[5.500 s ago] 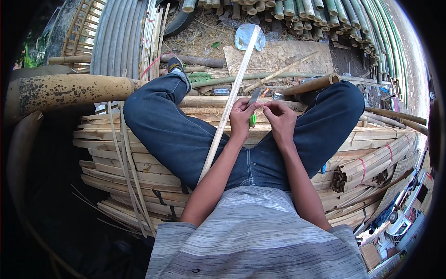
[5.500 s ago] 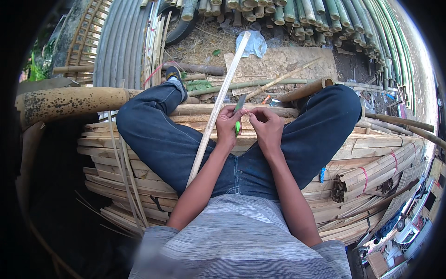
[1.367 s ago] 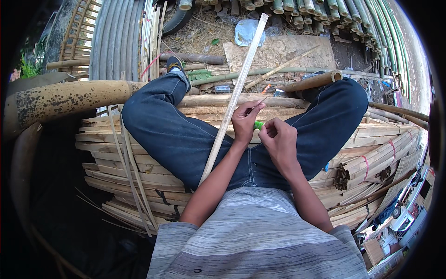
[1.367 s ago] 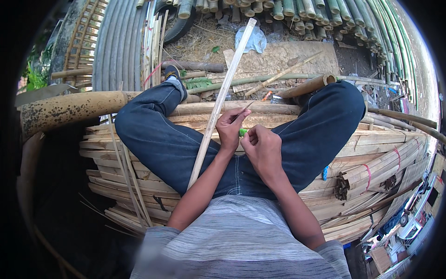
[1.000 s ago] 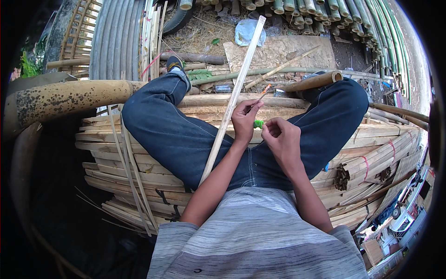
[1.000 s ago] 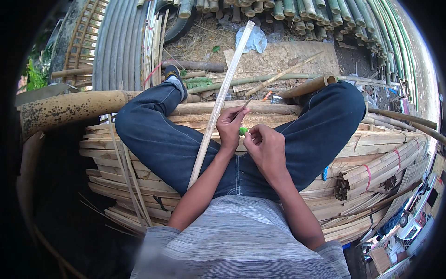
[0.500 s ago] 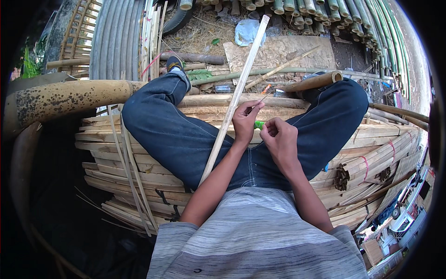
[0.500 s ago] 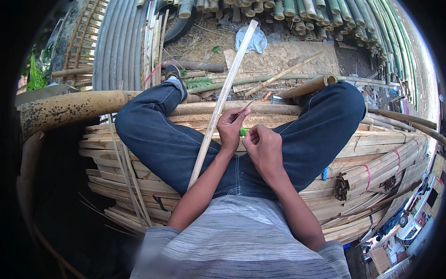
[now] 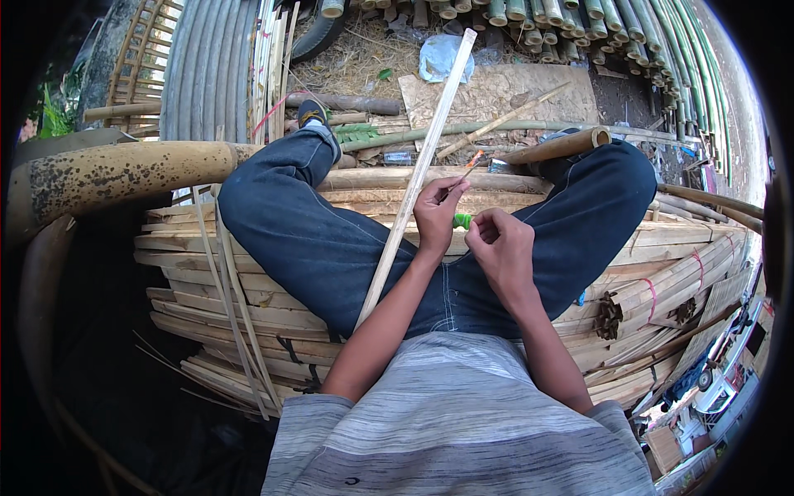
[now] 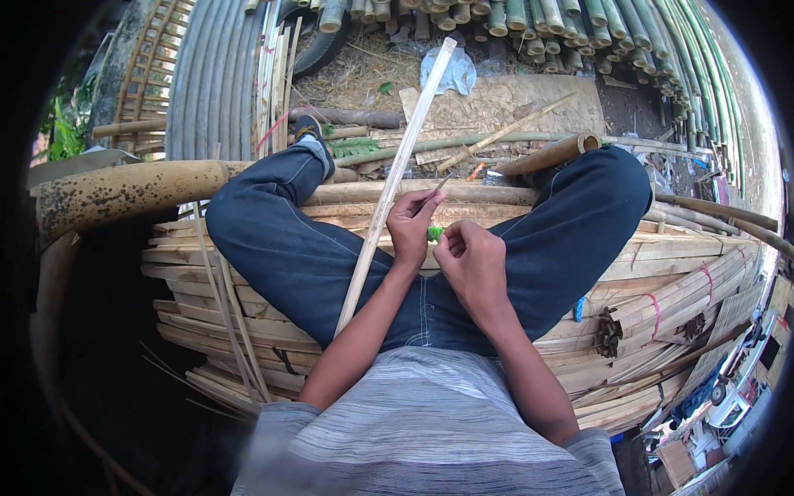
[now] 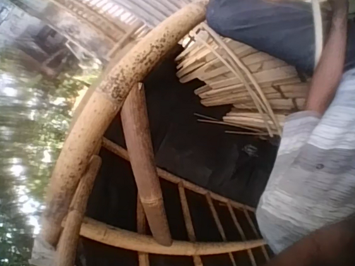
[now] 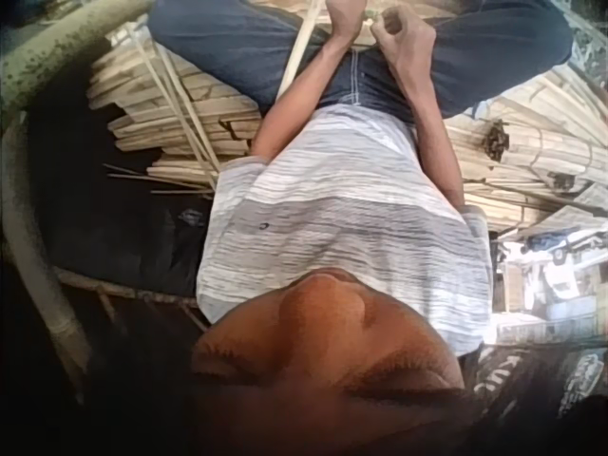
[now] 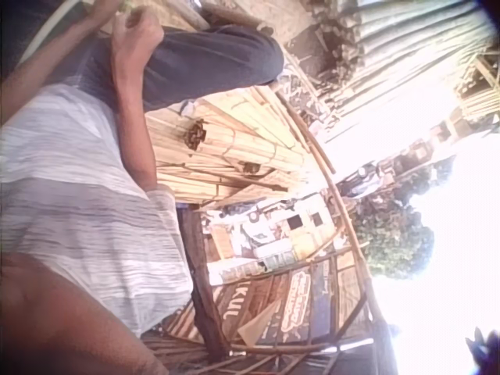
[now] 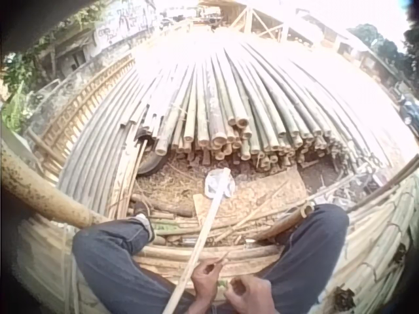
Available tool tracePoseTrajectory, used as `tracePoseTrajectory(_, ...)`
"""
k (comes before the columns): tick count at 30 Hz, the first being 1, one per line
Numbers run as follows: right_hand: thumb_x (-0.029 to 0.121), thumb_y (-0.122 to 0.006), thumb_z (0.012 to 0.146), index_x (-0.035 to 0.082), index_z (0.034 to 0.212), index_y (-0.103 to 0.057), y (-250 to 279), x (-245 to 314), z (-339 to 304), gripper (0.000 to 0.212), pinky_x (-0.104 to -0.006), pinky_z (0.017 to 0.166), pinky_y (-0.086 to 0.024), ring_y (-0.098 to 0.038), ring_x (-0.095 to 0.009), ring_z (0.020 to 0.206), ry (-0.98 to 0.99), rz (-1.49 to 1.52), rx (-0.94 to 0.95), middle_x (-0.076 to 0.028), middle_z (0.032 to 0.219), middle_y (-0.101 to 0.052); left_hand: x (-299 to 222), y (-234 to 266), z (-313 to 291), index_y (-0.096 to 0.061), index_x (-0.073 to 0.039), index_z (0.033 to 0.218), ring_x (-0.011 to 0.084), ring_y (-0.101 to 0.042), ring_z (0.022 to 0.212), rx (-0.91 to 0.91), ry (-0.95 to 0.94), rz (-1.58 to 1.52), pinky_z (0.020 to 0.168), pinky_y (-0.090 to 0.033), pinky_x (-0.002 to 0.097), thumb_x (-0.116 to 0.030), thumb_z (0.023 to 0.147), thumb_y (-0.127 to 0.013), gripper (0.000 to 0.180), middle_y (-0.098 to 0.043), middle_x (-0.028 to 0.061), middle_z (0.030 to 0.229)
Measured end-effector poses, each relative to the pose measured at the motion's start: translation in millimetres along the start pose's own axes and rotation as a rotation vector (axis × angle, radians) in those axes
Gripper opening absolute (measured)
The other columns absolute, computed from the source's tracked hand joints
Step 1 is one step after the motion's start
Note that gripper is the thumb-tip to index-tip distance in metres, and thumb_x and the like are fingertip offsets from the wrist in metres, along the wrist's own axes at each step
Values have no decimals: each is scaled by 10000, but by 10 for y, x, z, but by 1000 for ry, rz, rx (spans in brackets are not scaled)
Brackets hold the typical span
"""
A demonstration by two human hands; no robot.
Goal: Shaving and peeling a thin strip of bamboo using a small utility knife.
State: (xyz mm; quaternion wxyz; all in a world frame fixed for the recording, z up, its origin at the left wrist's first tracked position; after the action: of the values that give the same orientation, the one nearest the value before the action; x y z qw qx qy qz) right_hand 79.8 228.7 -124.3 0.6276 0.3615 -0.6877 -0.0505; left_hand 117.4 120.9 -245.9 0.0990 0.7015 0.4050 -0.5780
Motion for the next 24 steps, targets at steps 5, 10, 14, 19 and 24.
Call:
tracePoseTrajectory(5, 10, -660, 771, -54, 780, -598, -57, -14, 17, 90, -306, 546, -505, -642, -195, 566, 14, -12, 11, -142, 651, -625, -9, 14, 0, -645, 56, 981, 147, -662, 892, 12, -12, -2, 818, -531, 247, 25, 857, -662, 130, -686, 113, 942)
tracePoseTrajectory(10, 6, -663, 760, -54, 785, -595, -85, -48, 21, 94, -309, 548, -503, -639, -194, 568, 5, -27, 33, -136, 657, -628, -8, 33, 1, -646, 56, 982, 150, -661, 890, 8, -12, 8, 825, -530, 252, 27, 857, -660, 129, -686, 113, 946)
tracePoseTrajectory(14, 7, -667, 751, -54, 819, -597, -40, -35, 31, 116, -303, 561, -506, -643, -185, 586, 13, 3, 38, -124, 673, -635, -8, 53, 35, -648, 50, 972, 142, -660, 882, -15, 5, 6, 816, -527, 245, 20, 854, -667, 124, -688, 113, 942)
tracePoseTrajectory(19, 31, -636, 820, -38, 1015, -634, 45, -228, 150, 207, -287, 611, -525, -659, -190, 670, -101, 143, -43, -135, 783, -661, 38, -28, 94, -648, 19, 950, 47, -599, 612, -24, 103, -42, 455, -403, 169, -23, 820, -718, 153, -707, 91, 885)
tracePoseTrajectory(24, 190, -710, 831, -53, 1176, -578, -86, -570, 349, 442, -326, 780, -521, -655, -216, 881, -98, 237, -57, -168, 1013, -658, 44, -56, 23, -625, 19, 935, 59, -481, 409, 97, 261, -126, 311, -343, 185, -37, 846, -689, 123, -691, 106, 862)
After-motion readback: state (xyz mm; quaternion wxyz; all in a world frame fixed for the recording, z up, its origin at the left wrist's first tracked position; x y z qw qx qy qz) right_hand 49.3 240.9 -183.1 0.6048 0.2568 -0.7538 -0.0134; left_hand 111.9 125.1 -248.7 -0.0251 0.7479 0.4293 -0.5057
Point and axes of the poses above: each hand's wrist, its own z-axis towards the middle knuckle, its own y-axis out of the back of the hand, x = y × z, the point moved 6 cm from there along z, towards the middle knuckle
